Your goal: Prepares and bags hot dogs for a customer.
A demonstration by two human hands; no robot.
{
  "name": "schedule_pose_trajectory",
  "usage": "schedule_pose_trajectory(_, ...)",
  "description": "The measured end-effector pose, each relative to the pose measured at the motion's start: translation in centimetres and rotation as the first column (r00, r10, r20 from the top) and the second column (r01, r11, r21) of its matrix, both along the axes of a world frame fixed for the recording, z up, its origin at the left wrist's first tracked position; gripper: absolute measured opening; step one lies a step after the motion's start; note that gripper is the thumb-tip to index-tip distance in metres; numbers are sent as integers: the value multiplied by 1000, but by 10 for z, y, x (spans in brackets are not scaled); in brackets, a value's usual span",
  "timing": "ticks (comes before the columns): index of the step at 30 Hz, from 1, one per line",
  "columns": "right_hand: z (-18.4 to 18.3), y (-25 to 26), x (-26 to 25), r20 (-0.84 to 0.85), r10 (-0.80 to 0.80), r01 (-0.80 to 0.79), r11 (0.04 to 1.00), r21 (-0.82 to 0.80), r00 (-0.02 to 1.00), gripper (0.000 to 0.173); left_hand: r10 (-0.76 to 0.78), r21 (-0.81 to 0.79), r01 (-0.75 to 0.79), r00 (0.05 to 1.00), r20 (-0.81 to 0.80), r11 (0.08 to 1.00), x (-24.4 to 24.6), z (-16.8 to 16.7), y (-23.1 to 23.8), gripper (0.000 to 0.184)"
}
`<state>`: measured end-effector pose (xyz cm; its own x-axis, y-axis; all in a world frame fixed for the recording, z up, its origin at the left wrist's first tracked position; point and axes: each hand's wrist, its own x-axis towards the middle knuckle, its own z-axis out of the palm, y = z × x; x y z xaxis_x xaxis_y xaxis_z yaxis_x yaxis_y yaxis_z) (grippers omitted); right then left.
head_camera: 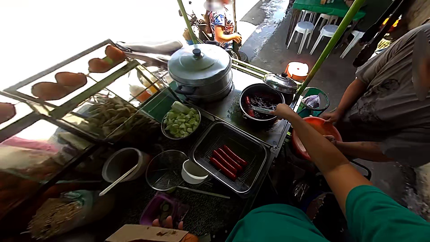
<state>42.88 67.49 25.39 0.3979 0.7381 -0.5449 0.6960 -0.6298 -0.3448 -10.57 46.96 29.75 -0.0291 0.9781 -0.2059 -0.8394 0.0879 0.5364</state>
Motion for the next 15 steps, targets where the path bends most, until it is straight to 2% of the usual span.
schedule_pose_trajectory(6,1,-21,22,31,49,-52,991,125,998,53,20,0,-20,1000,11,1000,14,11,2,43)
schedule_pose_trajectory(10,10,-37,20,94,37,-61,961,268,995,48,37,-27,-38,999,-25,999,16,13,5,41)
schedule_pose_trajectory(15,17,-51,11,187,28,-88,942,323,982,47,62,-57,-66,996,-59,996,16,13,2,41)
